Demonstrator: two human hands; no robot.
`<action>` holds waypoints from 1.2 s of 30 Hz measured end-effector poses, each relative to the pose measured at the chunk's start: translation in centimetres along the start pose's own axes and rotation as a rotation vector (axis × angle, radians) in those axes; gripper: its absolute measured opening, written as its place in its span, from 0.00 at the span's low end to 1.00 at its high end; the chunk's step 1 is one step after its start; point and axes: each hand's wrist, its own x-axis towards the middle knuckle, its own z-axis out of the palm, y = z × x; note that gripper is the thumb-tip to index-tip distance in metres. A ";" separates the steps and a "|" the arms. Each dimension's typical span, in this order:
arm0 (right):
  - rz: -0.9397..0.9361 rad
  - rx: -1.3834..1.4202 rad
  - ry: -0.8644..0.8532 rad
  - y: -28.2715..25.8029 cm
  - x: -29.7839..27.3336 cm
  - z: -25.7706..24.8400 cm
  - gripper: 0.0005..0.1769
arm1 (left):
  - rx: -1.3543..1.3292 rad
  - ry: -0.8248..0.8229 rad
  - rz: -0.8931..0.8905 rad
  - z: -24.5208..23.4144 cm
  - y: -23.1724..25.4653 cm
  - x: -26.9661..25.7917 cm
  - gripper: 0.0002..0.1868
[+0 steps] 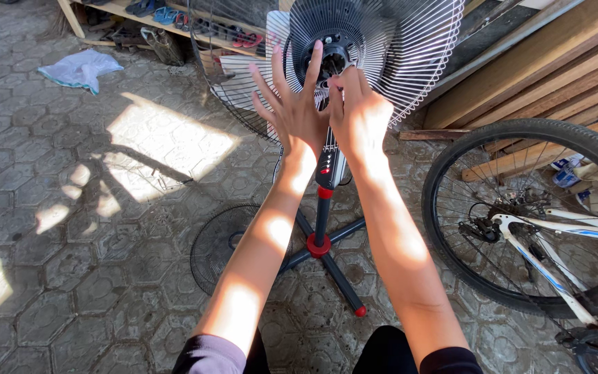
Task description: The person uses a screwdriver to tighten screws on the motor housing of a standing fan, then wipes the motor with a cloth. The person attaches the fan blade and secures the front grill, completing the assembly.
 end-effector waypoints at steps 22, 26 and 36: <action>0.106 0.115 -0.030 -0.1 -0.9 -0.2 0.08 | -0.121 -0.037 0.032 -0.5 -0.8 0.3 0.53; 0.424 0.465 0.110 1.3 -3.6 -0.5 0.09 | -0.064 -0.081 0.045 -0.2 -1.0 0.2 0.57; 0.746 1.334 0.253 7.2 -10.2 -0.5 0.11 | -0.099 -0.028 0.096 0.1 -1.2 0.3 0.57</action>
